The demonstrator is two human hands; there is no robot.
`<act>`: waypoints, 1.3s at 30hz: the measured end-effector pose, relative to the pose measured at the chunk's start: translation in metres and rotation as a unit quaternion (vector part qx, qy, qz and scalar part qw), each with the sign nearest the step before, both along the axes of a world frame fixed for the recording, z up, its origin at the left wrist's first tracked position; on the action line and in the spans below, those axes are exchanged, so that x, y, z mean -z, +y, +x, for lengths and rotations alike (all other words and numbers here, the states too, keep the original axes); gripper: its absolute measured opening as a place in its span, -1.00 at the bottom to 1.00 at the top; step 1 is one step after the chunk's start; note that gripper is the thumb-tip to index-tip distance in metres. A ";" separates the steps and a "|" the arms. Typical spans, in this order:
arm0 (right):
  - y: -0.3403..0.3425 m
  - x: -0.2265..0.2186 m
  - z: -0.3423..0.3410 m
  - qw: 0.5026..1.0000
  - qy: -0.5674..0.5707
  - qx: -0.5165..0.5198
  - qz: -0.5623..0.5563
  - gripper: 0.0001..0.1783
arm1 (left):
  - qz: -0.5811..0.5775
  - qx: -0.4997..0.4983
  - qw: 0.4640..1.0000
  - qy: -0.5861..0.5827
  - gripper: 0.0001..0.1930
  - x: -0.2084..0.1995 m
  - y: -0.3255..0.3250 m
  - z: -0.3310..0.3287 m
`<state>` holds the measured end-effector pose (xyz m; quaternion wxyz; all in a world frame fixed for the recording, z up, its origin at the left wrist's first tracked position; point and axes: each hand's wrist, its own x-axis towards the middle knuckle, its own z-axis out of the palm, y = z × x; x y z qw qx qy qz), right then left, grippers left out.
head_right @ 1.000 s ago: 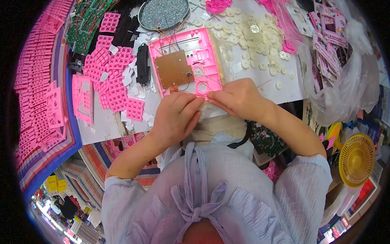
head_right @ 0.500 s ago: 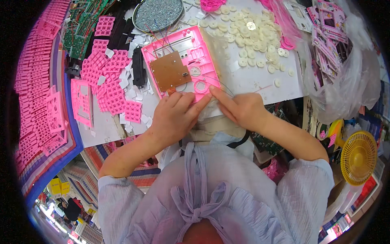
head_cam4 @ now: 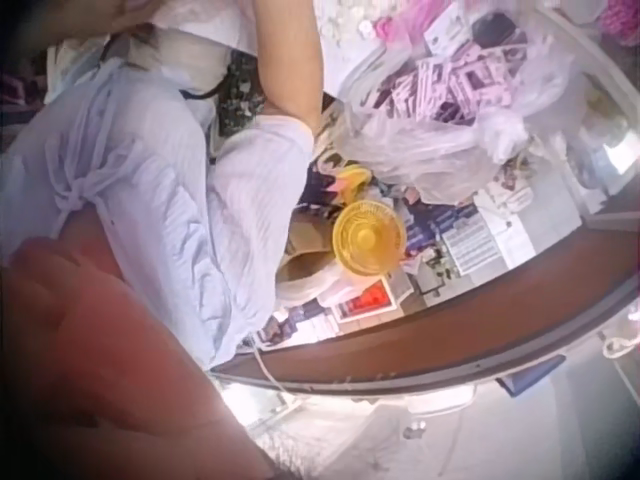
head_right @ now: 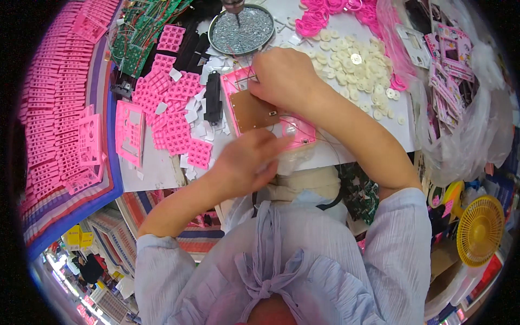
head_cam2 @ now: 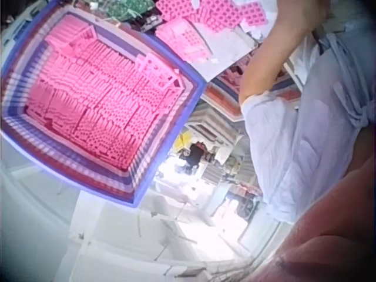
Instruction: Assembling the internal electronic components and outer shell of a pink toy piggy bank.
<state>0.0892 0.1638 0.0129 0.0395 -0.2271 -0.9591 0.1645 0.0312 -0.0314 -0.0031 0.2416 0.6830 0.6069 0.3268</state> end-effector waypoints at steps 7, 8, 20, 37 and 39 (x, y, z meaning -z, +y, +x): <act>0.001 0.017 -0.015 0.999 0.032 -0.026 0.005 -0.74 | 0.077 -0.281 0.956 0.030 -0.85 0.009 0.049 -0.069; 0.001 0.017 -0.015 0.999 0.028 -0.016 0.000 -0.74 | 0.071 -0.290 0.954 0.034 -0.83 0.011 0.052 -0.071; -0.005 0.004 0.014 0.961 0.160 0.086 -0.207 -0.79 | -0.014 -0.333 0.928 0.165 -0.54 0.012 0.072 -0.068; 0.023 0.012 0.008 0.951 0.240 -0.194 0.003 -0.69 | -0.035 -0.238 0.900 -0.364 -0.88 0.016 0.028 -0.083; 0.037 0.020 -0.014 0.935 0.297 -0.189 0.050 -0.73 | -0.012 -0.275 0.904 -0.327 -0.90 0.020 0.024 -0.076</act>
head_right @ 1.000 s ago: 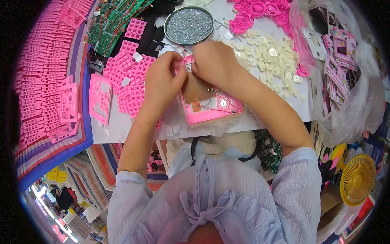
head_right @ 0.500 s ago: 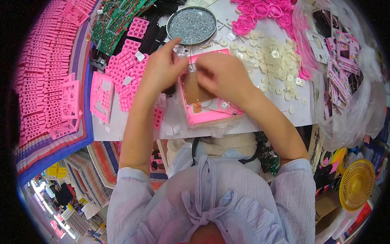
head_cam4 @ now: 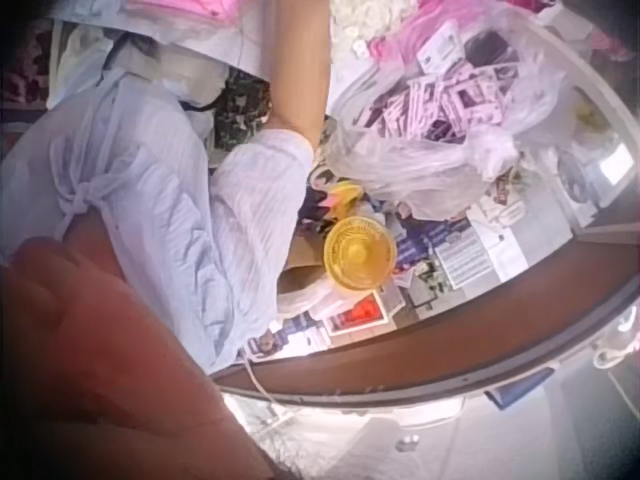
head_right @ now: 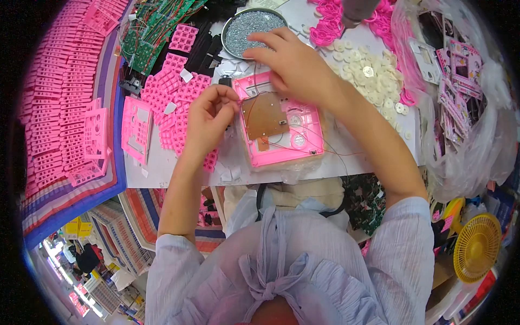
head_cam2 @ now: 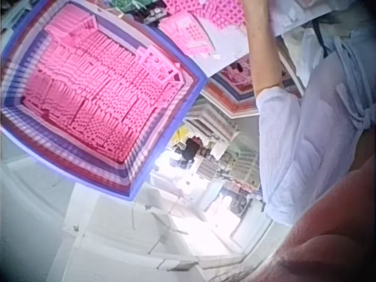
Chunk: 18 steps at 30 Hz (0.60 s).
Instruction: Assembling the internal electronic components and outer shell of a pink toy piggy bank.
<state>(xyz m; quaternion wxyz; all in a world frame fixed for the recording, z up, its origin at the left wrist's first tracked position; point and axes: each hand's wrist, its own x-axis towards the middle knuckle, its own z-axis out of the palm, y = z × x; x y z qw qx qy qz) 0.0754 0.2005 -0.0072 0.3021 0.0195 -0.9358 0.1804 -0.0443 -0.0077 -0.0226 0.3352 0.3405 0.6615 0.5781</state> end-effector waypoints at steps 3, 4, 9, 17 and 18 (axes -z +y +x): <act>0.013 0.011 -0.014 0.999 -0.003 -0.050 0.013 -0.76 | -0.116 -0.042 0.977 0.176 -0.85 -0.018 0.012 0.008; 0.016 0.008 -0.012 0.997 -0.024 -0.071 0.011 -0.78 | -0.175 -0.057 0.950 0.251 -0.82 -0.024 0.015 0.010; 0.001 -0.007 0.014 0.992 -0.125 -0.027 0.022 -0.86 | -0.206 -0.103 0.892 0.388 -0.67 -0.015 0.029 0.006; -0.027 -0.011 0.032 0.964 -0.252 -0.002 0.082 -0.70 | -0.223 -0.093 0.917 0.318 -0.68 -0.023 0.040 0.002; -0.029 -0.012 0.033 0.963 -0.256 0.003 0.079 -0.69 | -0.222 -0.090 0.926 0.292 -0.68 -0.025 0.039 0.002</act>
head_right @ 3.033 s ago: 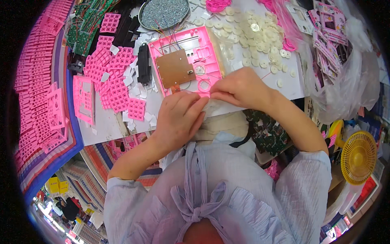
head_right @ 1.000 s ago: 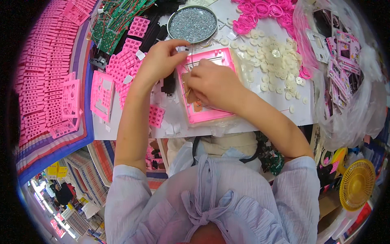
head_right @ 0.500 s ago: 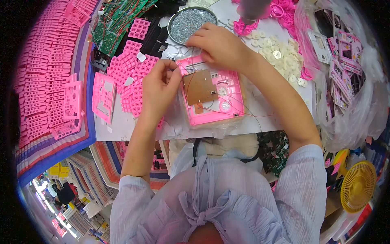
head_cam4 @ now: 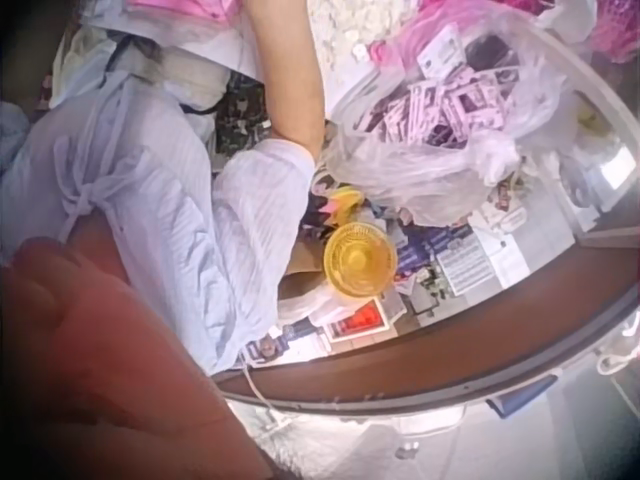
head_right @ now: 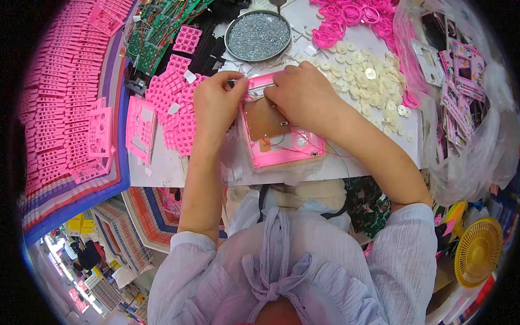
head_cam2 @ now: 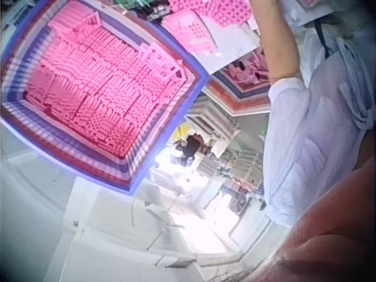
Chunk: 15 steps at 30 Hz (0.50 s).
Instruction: Assembling the internal electronic components and outer shell of a pink toy piggy bank.
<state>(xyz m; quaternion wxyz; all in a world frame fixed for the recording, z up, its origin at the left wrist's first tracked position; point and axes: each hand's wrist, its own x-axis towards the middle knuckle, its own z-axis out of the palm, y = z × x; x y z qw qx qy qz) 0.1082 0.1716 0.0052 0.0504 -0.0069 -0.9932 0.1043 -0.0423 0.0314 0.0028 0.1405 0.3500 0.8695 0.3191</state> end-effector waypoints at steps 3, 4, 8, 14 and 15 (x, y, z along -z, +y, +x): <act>-0.001 0.003 0.004 1.000 0.001 0.014 -0.018 -0.65 | 0.010 -0.012 1.000 -0.001 -0.70 0.010 -0.002 -0.005; 0.000 0.006 0.005 0.999 0.013 0.015 -0.032 -0.64 | 0.014 -0.016 1.000 0.013 -0.71 0.013 -0.002 -0.008; -0.001 0.009 0.004 0.997 0.059 0.016 -0.041 -0.82 | -0.028 0.011 1.000 -0.008 -0.70 0.008 0.000 -0.012; -0.001 0.010 0.005 0.997 0.060 0.012 -0.052 -0.77 | -0.016 -0.004 1.000 0.001 -0.74 0.009 -0.001 -0.009; -0.001 0.010 0.005 0.997 0.046 0.013 -0.053 -0.72 | 0.001 -0.002 0.999 0.046 -0.74 0.018 -0.002 -0.009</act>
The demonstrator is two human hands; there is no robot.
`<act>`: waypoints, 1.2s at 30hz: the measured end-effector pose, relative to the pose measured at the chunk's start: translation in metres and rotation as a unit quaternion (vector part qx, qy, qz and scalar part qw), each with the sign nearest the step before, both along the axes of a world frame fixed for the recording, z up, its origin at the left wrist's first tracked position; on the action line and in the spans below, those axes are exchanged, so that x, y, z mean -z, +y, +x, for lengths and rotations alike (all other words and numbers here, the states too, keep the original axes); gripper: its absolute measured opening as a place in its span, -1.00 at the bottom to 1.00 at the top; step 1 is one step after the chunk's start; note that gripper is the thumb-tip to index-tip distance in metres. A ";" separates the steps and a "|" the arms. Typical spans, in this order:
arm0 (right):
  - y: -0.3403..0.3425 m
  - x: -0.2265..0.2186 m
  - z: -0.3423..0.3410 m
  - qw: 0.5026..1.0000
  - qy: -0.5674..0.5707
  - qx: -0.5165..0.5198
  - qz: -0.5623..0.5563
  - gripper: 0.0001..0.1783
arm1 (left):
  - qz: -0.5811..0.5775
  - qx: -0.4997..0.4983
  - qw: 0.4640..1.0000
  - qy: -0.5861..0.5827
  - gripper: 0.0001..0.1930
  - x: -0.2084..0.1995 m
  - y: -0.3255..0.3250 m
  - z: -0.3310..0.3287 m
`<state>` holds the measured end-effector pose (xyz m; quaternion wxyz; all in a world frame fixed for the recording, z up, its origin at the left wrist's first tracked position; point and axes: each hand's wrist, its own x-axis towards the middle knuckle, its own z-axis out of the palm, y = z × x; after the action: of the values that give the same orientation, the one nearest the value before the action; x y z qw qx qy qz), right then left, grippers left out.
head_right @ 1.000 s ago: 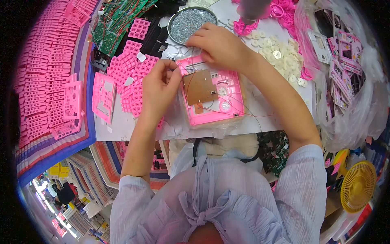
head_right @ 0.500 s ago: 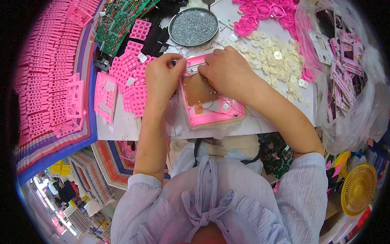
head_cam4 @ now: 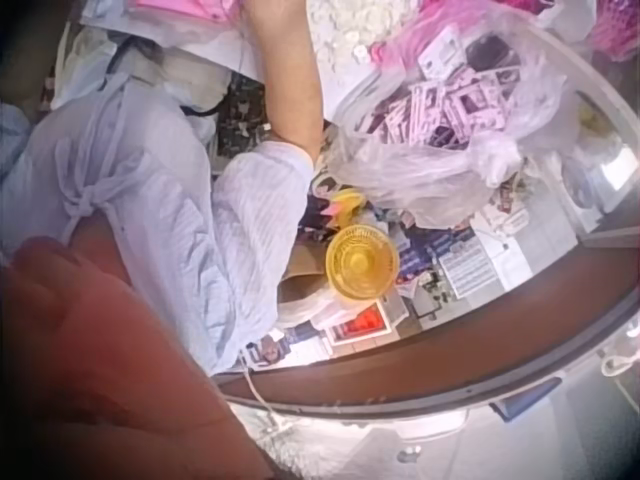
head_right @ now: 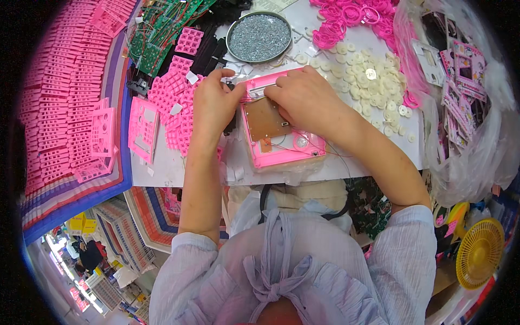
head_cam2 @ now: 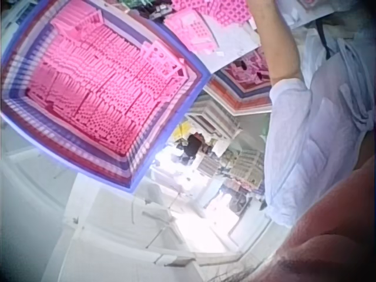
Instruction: Assembling the internal electronic components and outer shell of a pink toy piggy bank.
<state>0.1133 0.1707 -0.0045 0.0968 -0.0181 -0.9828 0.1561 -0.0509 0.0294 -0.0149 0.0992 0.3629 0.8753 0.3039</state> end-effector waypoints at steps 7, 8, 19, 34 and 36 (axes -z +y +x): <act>0.000 0.000 0.000 1.000 0.003 -0.006 -0.005 -0.72 | 0.025 0.030 0.996 -0.077 -0.80 -0.012 0.003 -0.002; 0.000 0.001 0.000 1.000 0.019 -0.006 -0.005 -0.77 | 0.052 0.016 0.995 -0.086 -0.81 -0.012 0.001 0.002; 0.003 -0.001 0.002 0.999 0.003 -0.028 0.029 -0.76 | 0.144 0.196 0.966 0.085 -0.90 -0.007 0.004 0.013; -0.014 -0.013 0.022 0.998 -0.025 0.057 0.010 -0.90 | 0.074 0.258 0.949 0.167 -0.96 -0.004 0.012 0.024; -0.019 -0.014 0.030 0.997 -0.018 0.064 -0.026 -0.90 | 0.076 0.273 0.942 0.179 -0.95 -0.008 0.014 0.025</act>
<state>0.1429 0.1518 0.0099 0.0888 -0.0859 -0.9767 0.1752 -0.0261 0.0430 -0.0071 -0.0080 0.6430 0.7201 0.2606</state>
